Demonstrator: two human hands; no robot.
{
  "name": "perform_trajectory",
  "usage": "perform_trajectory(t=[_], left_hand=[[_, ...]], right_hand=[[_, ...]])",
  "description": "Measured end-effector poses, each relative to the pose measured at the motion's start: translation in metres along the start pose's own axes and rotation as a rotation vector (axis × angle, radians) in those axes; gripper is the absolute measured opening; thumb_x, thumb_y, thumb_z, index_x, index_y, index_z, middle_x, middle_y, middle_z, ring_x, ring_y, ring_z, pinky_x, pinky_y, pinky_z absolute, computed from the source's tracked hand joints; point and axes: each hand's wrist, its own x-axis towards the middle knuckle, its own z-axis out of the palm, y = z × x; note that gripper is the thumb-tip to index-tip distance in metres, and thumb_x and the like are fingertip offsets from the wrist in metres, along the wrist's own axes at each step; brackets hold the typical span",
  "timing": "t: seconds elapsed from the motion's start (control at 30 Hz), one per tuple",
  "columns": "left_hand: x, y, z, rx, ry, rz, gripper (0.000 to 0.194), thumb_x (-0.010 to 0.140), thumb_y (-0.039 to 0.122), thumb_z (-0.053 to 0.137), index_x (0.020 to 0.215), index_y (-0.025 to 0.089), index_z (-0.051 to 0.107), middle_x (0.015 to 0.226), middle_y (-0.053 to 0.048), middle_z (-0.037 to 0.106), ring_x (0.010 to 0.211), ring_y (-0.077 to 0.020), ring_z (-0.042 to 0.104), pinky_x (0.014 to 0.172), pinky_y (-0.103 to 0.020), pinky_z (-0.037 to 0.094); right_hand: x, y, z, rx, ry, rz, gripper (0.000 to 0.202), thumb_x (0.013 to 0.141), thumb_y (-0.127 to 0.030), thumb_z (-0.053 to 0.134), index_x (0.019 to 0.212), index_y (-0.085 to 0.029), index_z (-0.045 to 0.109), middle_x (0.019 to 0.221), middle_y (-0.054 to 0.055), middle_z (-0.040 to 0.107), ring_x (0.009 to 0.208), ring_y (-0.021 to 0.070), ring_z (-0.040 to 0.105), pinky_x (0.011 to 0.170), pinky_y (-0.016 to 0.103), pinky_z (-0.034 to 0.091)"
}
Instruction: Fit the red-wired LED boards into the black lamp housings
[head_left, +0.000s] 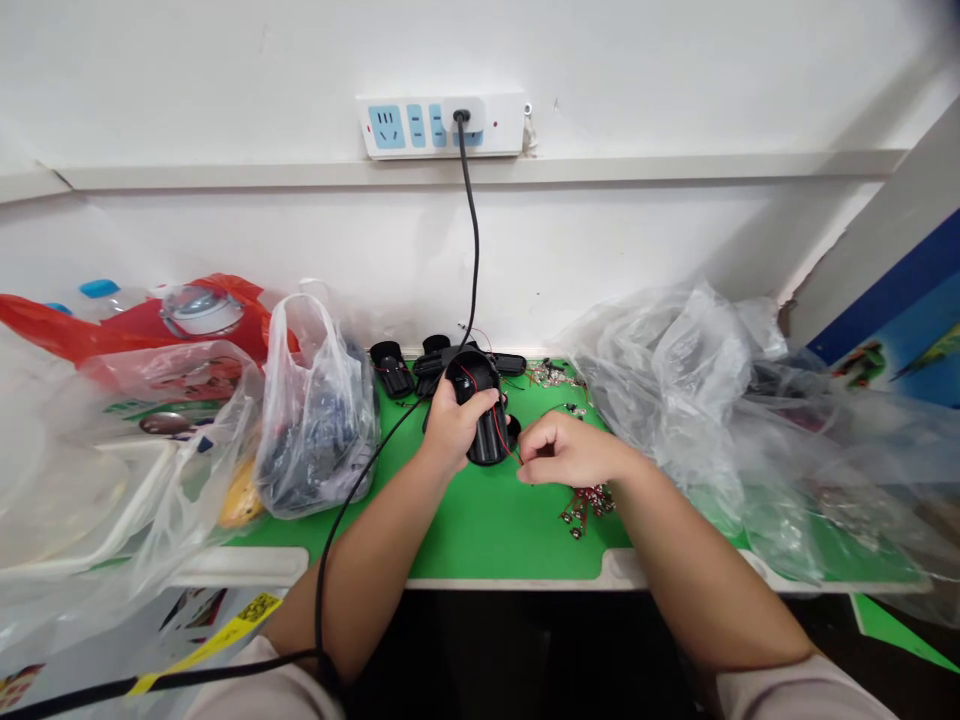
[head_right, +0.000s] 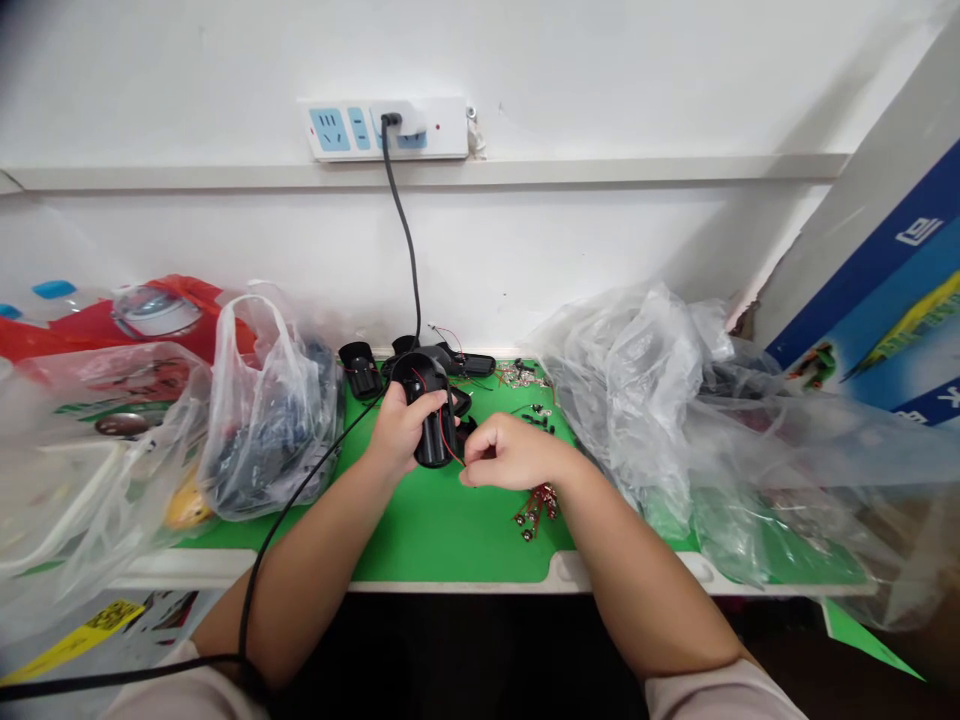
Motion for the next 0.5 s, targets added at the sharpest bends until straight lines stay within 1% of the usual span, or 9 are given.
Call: perform_trajectory(t=[0.07,0.1,0.17,0.2,0.23,0.3,0.33,0.4,0.5], left_hand=[[0.001,0.001,-0.002,-0.009,-0.044,-0.038,0.043,0.064,0.026,0.074,0.097,0.022,0.046,0.072,0.001,0.065,0.052,-0.0168,0.063,0.05,-0.033,0.054],[0.001,0.001,-0.002,-0.015,-0.077,-0.067,0.042,0.065,0.027,0.073,0.096,0.021,0.046,0.072,0.001,0.065,0.051,-0.0171,0.063,0.049,-0.032,0.053],[0.001,0.002,-0.003,-0.021,-0.152,-0.137,0.042,0.065,0.028,0.072,0.096,0.021,0.046,0.071,-0.001,0.066,0.049,-0.0173,0.062,0.046,-0.03,0.051],[0.001,0.003,-0.003,-0.021,-0.187,-0.172,0.041,0.065,0.028,0.072,0.096,0.021,0.046,0.07,-0.001,0.066,0.048,-0.0171,0.062,0.046,-0.029,0.05],[0.0,0.003,-0.003,-0.02,-0.213,-0.202,0.041,0.065,0.028,0.072,0.097,0.021,0.046,0.07,-0.001,0.067,0.048,-0.0166,0.061,0.045,-0.028,0.049],[-0.001,0.003,-0.003,-0.025,-0.25,-0.249,0.043,0.065,0.027,0.071,0.1,0.022,0.047,0.069,-0.001,0.067,0.047,-0.0156,0.06,0.045,-0.027,0.048],[-0.002,0.003,-0.002,-0.034,-0.264,-0.266,0.044,0.065,0.027,0.07,0.101,0.022,0.047,0.069,-0.001,0.066,0.047,-0.0153,0.06,0.045,-0.026,0.047],[-0.004,0.005,-0.001,-0.061,-0.283,-0.288,0.046,0.065,0.027,0.069,0.105,0.022,0.047,0.068,-0.001,0.065,0.046,-0.0149,0.059,0.043,-0.025,0.046],[-0.006,0.009,0.0,-0.09,-0.3,-0.298,0.047,0.064,0.027,0.067,0.106,0.022,0.047,0.067,0.0,0.065,0.046,-0.0149,0.058,0.042,-0.024,0.045]], right_hand=[[-0.008,0.0,-0.016,0.006,-0.055,-0.024,0.019,0.079,-0.033,0.062,0.077,-0.015,0.068,0.061,-0.003,0.055,0.054,0.0086,0.045,0.05,0.021,0.034],[-0.012,0.002,-0.025,0.014,-0.023,-0.014,0.024,0.082,-0.036,0.059,0.082,-0.014,0.069,0.064,-0.001,0.058,0.056,0.0095,0.047,0.051,0.022,0.036],[-0.018,0.01,-0.039,-0.031,0.086,0.053,0.028,0.084,-0.038,0.055,0.081,-0.014,0.069,0.063,0.0,0.06,0.055,0.01,0.048,0.05,0.022,0.036],[-0.02,0.014,-0.044,-0.096,0.104,0.104,0.026,0.083,-0.036,0.056,0.077,-0.015,0.069,0.061,-0.001,0.059,0.053,0.01,0.048,0.049,0.022,0.036],[-0.02,0.019,-0.046,-0.181,0.082,0.163,0.021,0.08,-0.032,0.059,0.073,-0.015,0.069,0.059,-0.001,0.059,0.051,0.01,0.047,0.049,0.022,0.035],[-0.016,0.028,-0.043,-0.347,-0.034,0.266,0.008,0.07,-0.022,0.064,0.069,-0.016,0.07,0.058,-0.001,0.061,0.051,0.0107,0.049,0.049,0.023,0.035],[-0.013,0.031,-0.04,-0.405,-0.078,0.306,0.007,0.067,-0.018,0.065,0.069,-0.016,0.071,0.059,-0.001,0.063,0.052,0.0113,0.051,0.049,0.023,0.035],[-0.006,0.034,-0.032,-0.49,-0.084,0.357,0.01,0.065,-0.015,0.063,0.069,-0.016,0.072,0.06,0.001,0.065,0.052,0.0122,0.052,0.048,0.023,0.034],[0.001,0.033,-0.024,-0.61,-0.052,0.439,0.012,0.066,-0.018,0.063,0.072,-0.016,0.073,0.062,0.003,0.067,0.051,0.0126,0.052,0.047,0.024,0.032]])
